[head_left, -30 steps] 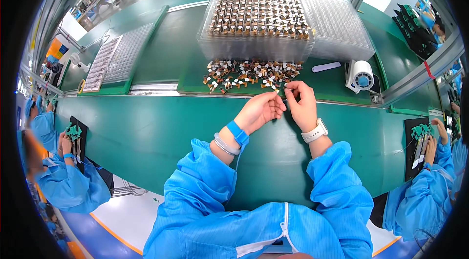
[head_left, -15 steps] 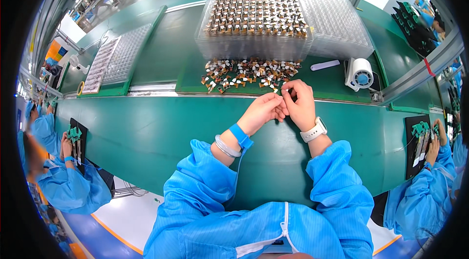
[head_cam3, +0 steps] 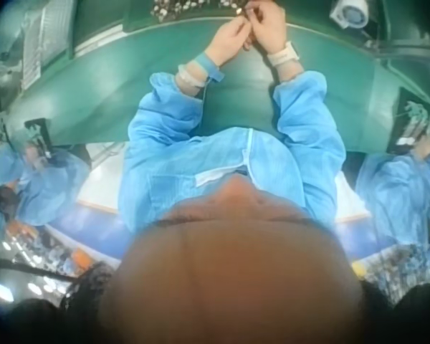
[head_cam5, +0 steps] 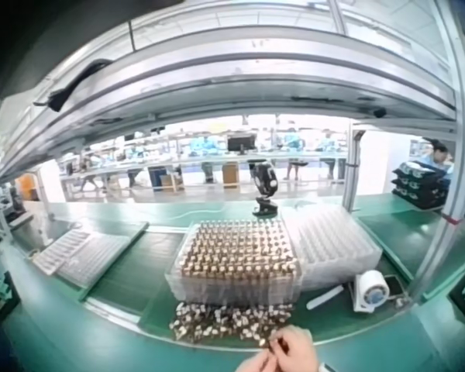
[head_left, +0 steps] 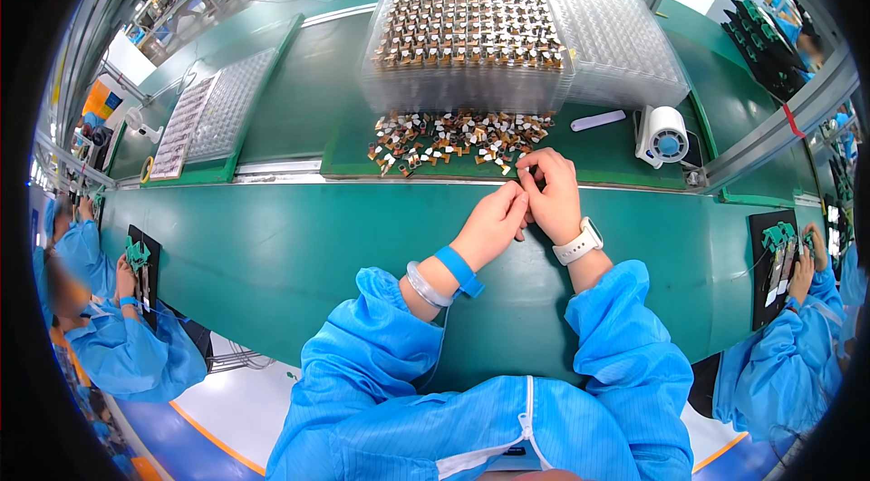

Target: Assembling electronic circuit boards into plastic housings on a production line.

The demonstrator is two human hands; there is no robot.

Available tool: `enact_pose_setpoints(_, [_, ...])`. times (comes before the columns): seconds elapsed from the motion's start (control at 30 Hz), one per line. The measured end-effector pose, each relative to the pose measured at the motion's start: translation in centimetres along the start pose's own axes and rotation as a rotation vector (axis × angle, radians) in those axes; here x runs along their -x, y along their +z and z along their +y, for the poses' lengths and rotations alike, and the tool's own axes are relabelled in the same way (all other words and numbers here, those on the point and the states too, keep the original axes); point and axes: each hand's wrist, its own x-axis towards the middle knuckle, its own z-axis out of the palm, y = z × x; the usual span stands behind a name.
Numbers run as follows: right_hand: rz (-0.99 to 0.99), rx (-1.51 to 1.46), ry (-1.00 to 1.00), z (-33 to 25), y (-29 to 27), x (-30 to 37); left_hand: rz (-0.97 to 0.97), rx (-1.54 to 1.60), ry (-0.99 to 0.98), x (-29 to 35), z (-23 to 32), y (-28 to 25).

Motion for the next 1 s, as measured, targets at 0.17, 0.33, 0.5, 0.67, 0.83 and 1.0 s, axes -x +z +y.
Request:
enact_pose_setpoints(0.17, [-0.033, -0.002, 0.024, -0.12, 0.04, 0.06, -0.006, 0.075, -0.006, -0.18, -0.44, -0.4])
enact_pose_setpoints(0.33, [-0.024, 0.001, 0.006, -0.08, 0.02, 0.09, -0.025, 0.082, -0.035, -0.14, -0.24, -0.54])
enact_pose_setpoints(0.5, [0.006, -0.009, -0.023, -0.12, -0.02, 0.04, -0.031, 0.085, -0.048, -0.31, -0.34, -0.48])
enact_pose_setpoints(0.67, [0.002, -0.038, 0.014, -0.6, -0.06, -0.08, -0.009, 0.101, -0.012, -0.22, -0.33, -0.54])
enact_pose_setpoints(0.83, [-0.004, -0.03, 0.011, -0.49, -0.16, -0.09, -0.017, 0.114, -0.011, -0.35, -0.55, -0.5])
enact_pose_setpoints(1.0, [-0.019, -0.027, 0.013, -0.54, -0.33, 0.07, -0.017, 0.116, 0.009, -0.28, -0.34, -0.41])
